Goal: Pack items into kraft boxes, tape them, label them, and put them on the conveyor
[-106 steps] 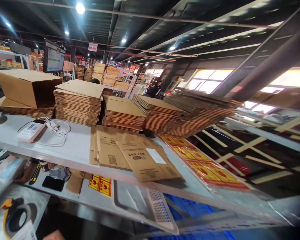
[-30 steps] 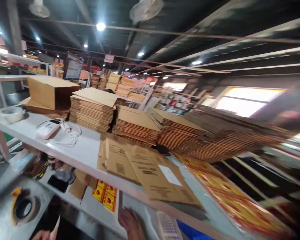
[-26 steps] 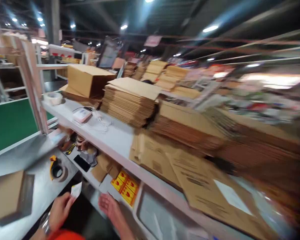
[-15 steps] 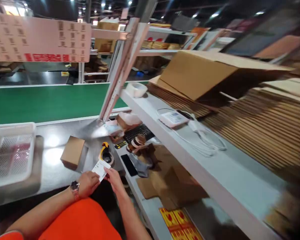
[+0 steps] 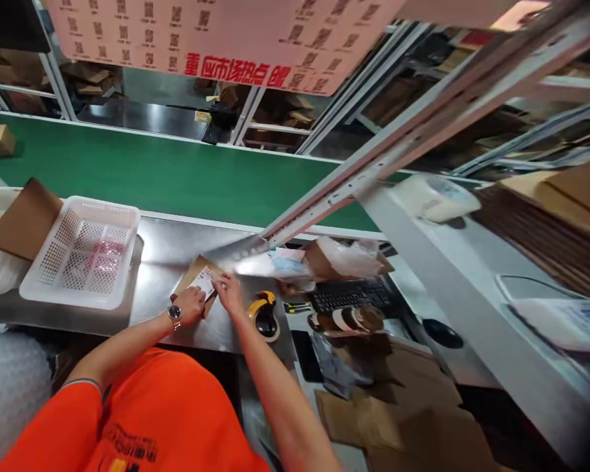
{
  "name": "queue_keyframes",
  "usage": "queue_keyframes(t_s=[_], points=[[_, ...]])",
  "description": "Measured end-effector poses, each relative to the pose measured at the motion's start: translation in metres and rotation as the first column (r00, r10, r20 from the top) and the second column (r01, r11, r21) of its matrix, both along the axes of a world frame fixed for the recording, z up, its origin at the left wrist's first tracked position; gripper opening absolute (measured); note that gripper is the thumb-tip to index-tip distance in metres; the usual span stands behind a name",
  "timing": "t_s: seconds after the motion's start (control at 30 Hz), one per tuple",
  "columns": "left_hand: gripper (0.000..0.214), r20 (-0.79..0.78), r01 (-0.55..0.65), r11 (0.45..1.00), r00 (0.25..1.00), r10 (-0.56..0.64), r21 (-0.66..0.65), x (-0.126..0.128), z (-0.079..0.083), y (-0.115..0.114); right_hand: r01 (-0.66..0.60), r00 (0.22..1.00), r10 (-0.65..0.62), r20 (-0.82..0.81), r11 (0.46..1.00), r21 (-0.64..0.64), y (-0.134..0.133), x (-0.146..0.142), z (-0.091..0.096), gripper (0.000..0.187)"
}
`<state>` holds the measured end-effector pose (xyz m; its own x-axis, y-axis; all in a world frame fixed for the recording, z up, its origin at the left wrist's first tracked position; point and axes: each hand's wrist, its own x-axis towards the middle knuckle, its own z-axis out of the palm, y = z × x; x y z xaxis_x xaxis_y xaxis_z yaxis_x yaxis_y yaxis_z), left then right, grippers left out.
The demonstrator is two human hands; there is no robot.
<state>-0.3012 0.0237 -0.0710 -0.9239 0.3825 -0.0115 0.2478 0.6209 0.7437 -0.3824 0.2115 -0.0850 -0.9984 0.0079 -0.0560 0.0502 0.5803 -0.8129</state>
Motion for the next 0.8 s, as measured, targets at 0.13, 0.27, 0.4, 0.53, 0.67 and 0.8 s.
queue_keyframes(t_s=[0.13,0.27,0.4,0.53,0.67,0.8], points=[[0.016,0.013,0.049,0.997,0.999,-0.048,-0.052,-0.006,-0.016,-0.001,0.011,0.999,-0.007,-0.046,0.996,0.091,-0.004,-0.006,-0.021,0.028],[0.028,0.004,0.052,0.999,0.999,-0.052,0.015,0.002,-0.031,-0.006,0.061,0.995,-0.049,-0.083,0.987,0.149,-0.004,0.0,-0.042,0.044],[0.038,-0.016,0.115,0.993,0.993,-0.115,-0.034,0.005,-0.044,-0.013,0.1,0.98,-0.043,-0.197,0.952,0.29,-0.014,-0.002,-0.053,0.069],[0.043,-0.172,0.18,0.965,0.962,-0.213,-0.19,0.002,-0.061,-0.015,-0.123,0.965,0.212,-0.155,0.886,0.446,-0.035,-0.013,-0.05,0.066],[0.044,-0.316,0.161,0.953,0.918,-0.24,-0.257,0.003,-0.078,-0.014,-0.205,0.957,0.285,-0.046,0.784,0.585,-0.05,-0.024,-0.036,0.068],[0.043,-0.354,0.155,0.95,0.902,-0.248,-0.272,0.008,-0.085,-0.013,-0.213,0.967,0.252,0.04,0.712,0.669,-0.053,-0.033,-0.019,0.067]])
